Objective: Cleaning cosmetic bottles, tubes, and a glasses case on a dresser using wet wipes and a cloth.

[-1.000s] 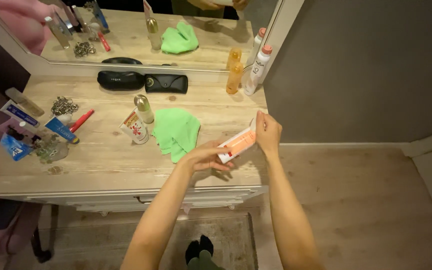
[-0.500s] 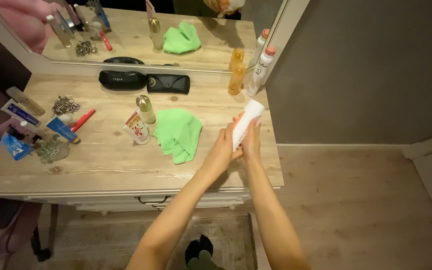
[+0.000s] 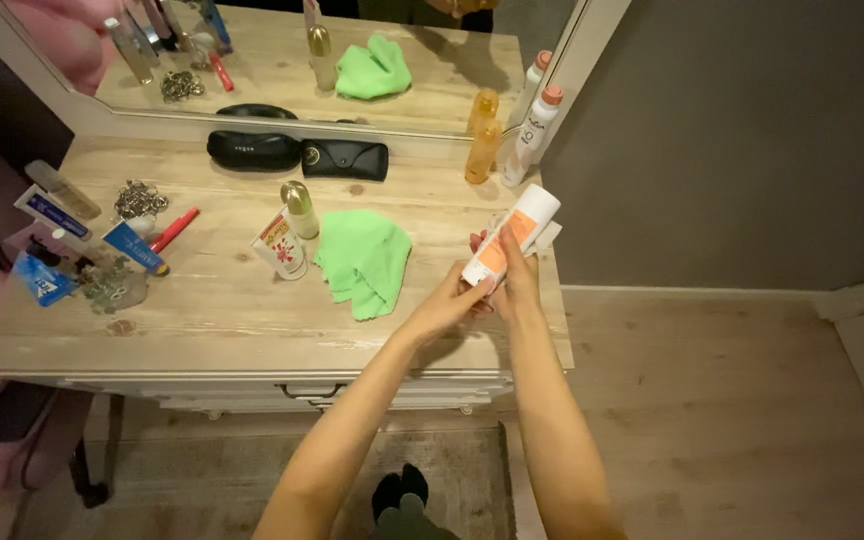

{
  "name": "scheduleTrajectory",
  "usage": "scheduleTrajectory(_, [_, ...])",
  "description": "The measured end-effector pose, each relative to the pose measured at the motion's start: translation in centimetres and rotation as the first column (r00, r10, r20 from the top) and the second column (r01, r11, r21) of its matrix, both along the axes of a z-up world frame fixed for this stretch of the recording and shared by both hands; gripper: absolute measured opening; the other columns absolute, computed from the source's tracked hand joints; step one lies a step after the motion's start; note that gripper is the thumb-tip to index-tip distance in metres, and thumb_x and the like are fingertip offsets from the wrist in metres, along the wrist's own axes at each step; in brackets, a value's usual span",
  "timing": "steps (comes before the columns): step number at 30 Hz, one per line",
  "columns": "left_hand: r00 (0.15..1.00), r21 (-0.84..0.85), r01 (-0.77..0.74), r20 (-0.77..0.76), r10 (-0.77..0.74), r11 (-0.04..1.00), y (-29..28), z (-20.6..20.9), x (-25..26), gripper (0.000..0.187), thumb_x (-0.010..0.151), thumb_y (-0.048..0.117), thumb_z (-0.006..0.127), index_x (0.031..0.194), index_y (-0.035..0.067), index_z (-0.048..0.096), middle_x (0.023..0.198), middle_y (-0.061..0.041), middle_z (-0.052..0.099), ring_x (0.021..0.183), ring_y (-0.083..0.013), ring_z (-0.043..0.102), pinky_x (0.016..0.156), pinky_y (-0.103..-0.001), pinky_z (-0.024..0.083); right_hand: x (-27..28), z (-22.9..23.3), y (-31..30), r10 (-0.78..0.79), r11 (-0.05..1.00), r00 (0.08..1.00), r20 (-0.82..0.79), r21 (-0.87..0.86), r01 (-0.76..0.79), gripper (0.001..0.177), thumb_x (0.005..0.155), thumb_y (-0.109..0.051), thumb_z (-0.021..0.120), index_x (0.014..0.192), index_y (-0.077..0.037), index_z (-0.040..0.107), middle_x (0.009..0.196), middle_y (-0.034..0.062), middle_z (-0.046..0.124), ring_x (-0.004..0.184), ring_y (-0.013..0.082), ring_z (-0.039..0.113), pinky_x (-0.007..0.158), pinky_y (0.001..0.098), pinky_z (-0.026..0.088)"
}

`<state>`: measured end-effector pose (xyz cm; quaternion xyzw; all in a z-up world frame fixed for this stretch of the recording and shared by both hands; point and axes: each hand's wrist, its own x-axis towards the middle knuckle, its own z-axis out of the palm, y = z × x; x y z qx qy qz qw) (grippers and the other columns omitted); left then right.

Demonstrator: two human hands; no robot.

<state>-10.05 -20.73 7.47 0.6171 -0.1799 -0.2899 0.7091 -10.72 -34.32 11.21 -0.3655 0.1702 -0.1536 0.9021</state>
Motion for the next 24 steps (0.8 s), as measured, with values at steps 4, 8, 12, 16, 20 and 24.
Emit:
scheduleTrajectory(4, [0.994, -0.013, -0.038, 0.104, 0.040, 0.999, -0.4, -0.5, -0.5, 0.060, 0.099, 0.042, 0.065, 0.135, -0.001, 0.043, 0.102, -0.012, 0.070, 0.087, -0.0215, 0.072, 0.075, -0.034, 0.058, -0.1, 1.3, 0.9, -0.036, 0.996, 0.997, -0.069, -0.089, 0.029, 0.047, 0.091, -0.019, 0.072, 0.128, -0.004, 0.049, 0.101, 0.0140, 0.070, 0.093, 0.0276, 0.075, 0.079, 0.0406, 0.065])
scheduleTrajectory(8, [0.847, 0.250, -0.322, 0.507, 0.160, 0.913, -0.1, 1.4, -2.1, 0.056, 0.099, 0.031, 0.066, 0.135, -0.003, 0.042, 0.101, -0.021, 0.070, 0.092, -0.0352, 0.071, 0.077, -0.042, 0.055, 0.9, -1.1, 0.3, -0.100, 0.960, 0.995, 0.005, -0.263, 0.098, 0.045, 0.091, -0.010, 0.075, 0.126, -0.003, 0.048, 0.105, 0.0151, 0.067, 0.094, 0.0274, 0.073, 0.078, 0.0419, 0.063])
scheduleTrajectory(12, [0.467, 0.239, -0.637, 0.876, 0.120, 0.733, 0.3, 1.8, -3.1, 0.062, 0.093, 0.020, 0.070, 0.141, -0.006, 0.041, 0.107, -0.024, 0.065, 0.096, -0.0419, 0.065, 0.083, -0.047, 0.053, 1.1, -0.8, 1.0, -0.220, 0.963, 0.976, 0.003, -0.160, 0.217, 0.040, 0.093, -0.010, 0.073, 0.123, -0.005, 0.047, 0.108, 0.0142, 0.066, 0.093, 0.0257, 0.072, 0.080, 0.0427, 0.064])
scheduleTrajectory(16, [0.569, 0.078, -0.469, 0.788, 0.234, 0.880, 1.3, 2.8, -1.8, 0.065, 0.086, 0.020, 0.074, 0.136, -0.008, 0.043, 0.112, -0.022, 0.062, 0.094, -0.0353, 0.066, 0.080, -0.041, 0.055, 0.5, -0.8, -0.2, -0.182, 0.978, 0.982, 0.050, -0.095, 0.187, 0.039, 0.097, -0.015, 0.069, 0.127, -0.005, 0.047, 0.110, 0.0152, 0.065, 0.096, 0.0279, 0.071, 0.084, 0.0440, 0.063])
scheduleTrajectory(20, [0.965, 0.016, -0.151, 0.219, 0.144, 0.988, 1.1, 1.8, -0.4, 0.055, 0.094, 0.030, 0.069, 0.135, -0.003, 0.051, 0.108, -0.015, 0.065, 0.090, -0.0226, 0.066, 0.078, -0.033, 0.055, -0.3, -0.2, -0.4, -0.010, 0.995, 0.993, 0.120, -0.093, 0.021, 0.044, 0.102, -0.028, 0.060, 0.135, -0.003, 0.046, 0.119, 0.0170, 0.064, 0.106, 0.0314, 0.070, 0.092, 0.0460, 0.061])
scheduleTrajectory(24, [0.925, 0.069, -0.181, 0.352, 0.146, 0.981, 0.7, 2.4, -1.3, 0.052, 0.099, 0.029, 0.068, 0.136, -0.004, 0.052, 0.111, -0.020, 0.071, 0.095, -0.0277, 0.073, 0.083, -0.036, 0.057, -0.2, 0.7, 0.6, 0.041, 0.984, 0.985, 0.170, -0.177, -0.011, 0.051, 0.106, -0.039, 0.050, 0.140, -0.002, 0.043, 0.125, 0.0181, 0.063, 0.111, 0.0327, 0.069, 0.097, 0.0455, 0.059])
